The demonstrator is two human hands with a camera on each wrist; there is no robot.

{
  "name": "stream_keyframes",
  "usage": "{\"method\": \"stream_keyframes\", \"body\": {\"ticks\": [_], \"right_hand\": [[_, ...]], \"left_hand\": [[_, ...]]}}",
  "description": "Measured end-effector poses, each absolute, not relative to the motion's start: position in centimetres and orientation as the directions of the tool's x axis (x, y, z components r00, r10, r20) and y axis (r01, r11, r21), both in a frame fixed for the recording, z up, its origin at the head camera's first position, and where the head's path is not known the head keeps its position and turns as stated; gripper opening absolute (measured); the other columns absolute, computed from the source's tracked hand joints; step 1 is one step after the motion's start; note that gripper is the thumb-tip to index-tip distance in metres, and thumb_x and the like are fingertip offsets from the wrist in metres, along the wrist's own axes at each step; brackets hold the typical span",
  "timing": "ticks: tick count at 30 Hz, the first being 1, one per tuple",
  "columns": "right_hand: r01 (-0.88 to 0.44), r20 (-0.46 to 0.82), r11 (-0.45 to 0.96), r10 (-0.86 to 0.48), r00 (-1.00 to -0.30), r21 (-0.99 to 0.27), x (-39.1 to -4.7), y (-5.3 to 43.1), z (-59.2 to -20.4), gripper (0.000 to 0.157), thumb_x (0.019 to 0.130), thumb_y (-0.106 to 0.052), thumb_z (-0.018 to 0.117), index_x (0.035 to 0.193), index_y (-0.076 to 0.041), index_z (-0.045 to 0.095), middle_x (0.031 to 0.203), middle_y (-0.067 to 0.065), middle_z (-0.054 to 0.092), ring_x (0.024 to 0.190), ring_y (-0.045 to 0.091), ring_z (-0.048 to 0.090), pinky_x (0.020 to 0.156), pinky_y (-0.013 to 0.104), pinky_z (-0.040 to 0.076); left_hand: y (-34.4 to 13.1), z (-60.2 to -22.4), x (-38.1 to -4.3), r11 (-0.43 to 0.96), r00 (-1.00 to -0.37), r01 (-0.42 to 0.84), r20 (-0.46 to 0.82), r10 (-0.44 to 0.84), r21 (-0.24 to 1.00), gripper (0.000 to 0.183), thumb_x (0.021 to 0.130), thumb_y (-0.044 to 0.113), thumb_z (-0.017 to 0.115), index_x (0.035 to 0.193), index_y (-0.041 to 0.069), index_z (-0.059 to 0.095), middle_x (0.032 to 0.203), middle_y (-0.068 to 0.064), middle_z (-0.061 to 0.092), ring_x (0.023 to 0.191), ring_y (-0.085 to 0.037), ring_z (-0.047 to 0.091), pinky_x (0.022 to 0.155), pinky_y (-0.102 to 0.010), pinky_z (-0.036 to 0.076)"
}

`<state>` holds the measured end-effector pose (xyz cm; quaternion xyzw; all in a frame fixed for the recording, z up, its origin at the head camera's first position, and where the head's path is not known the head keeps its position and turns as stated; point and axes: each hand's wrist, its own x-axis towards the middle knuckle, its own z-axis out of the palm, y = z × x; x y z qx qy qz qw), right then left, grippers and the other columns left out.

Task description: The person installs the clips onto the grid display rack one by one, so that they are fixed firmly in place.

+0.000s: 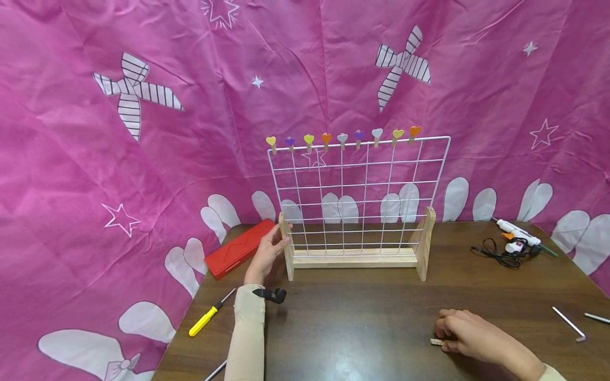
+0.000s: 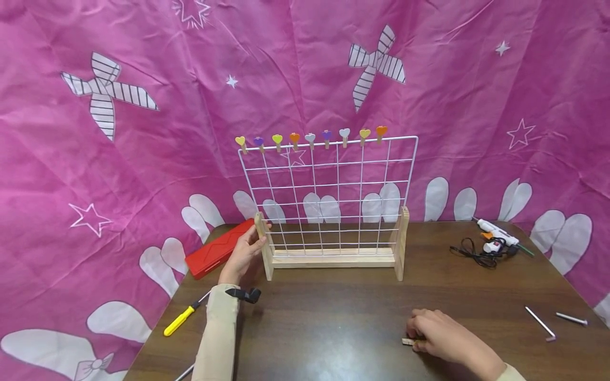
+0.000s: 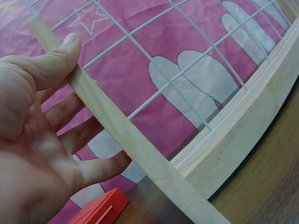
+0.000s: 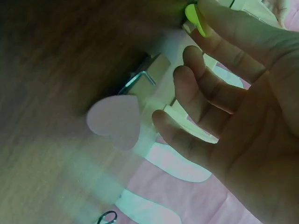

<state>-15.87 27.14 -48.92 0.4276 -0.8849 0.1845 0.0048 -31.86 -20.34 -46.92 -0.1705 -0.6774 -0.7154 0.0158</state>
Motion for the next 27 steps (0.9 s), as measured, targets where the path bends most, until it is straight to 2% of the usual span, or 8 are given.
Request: {"method": "stream_keyframes", "body": {"ticks": [2,11,18,23,27], "right_hand": [[-0.765,0.178,0.562,-0.756,-0.629,-0.315,-15.8,27.2,-49.0,0.023,0.071,-0.019,0.077,0.074,-0.030,0.056,0.076,-0.021,0.041,0.063,-0.005,0.038,0.050,0.018,0.032],[-0.738,0.143,0.577,-0.746,-0.651,-0.350,-15.9,27.0,-49.0,0.027,0.070,-0.014,0.077,0.072,-0.028,0.055,0.075,-0.021,0.041,0.061,-0.005,0.037,0.048,0.017,0.033],[-0.688,0.073,0.626,-0.718,-0.693,-0.367,-16.0,26.7,-48.5,0.025,0.074,-0.023,0.076,0.072,-0.030,0.052,0.075,-0.021,0.040,0.062,-0.004,0.037,0.050,0.019,0.034],[-0.704,0.137,0.606,-0.714,-0.687,-0.371,-16.0,26.4,-47.7,0.029,0.072,-0.024,0.076,0.067,-0.031,0.048,0.071,-0.021,0.038,0.059,-0.005,0.035,0.047,0.017,0.032],[-0.709,0.147,0.602,-0.715,-0.683,-0.368,-16.1,26.5,-47.0,0.030,0.073,-0.025,0.076,0.064,-0.031,0.047,0.070,-0.021,0.038,0.057,-0.005,0.034,0.047,0.017,0.030]], "left_hand": [[-20.3,-47.0,-31.8,-0.087,-0.943,0.247,0.260,0.206,0.965,0.049,0.089,0.004,0.058,0.136,0.011,0.045,0.134,-0.012,0.048,0.124,-0.040,0.036,0.098,-0.053,0.032],[-20.4,-47.2,-31.7,-0.080,-0.944,0.248,0.260,0.203,0.965,0.049,0.090,0.006,0.058,0.136,0.009,0.044,0.134,-0.013,0.048,0.118,-0.030,0.044,0.096,-0.050,0.036],[-20.4,-47.2,-31.9,-0.082,-0.940,0.257,0.269,0.208,0.963,0.049,0.089,0.008,0.059,0.136,0.010,0.044,0.135,-0.012,0.046,0.118,-0.028,0.044,0.097,-0.050,0.036],[-20.4,-47.2,-31.9,-0.082,-0.938,0.262,0.273,0.212,0.962,0.049,0.089,0.007,0.059,0.136,0.011,0.044,0.135,-0.011,0.047,0.116,-0.024,0.045,0.097,-0.048,0.036],[-20.4,-47.2,-31.8,-0.090,-0.935,0.267,0.281,0.216,0.959,0.050,0.089,0.005,0.058,0.137,0.011,0.043,0.134,-0.012,0.048,0.120,-0.030,0.043,0.097,-0.048,0.036]]}}
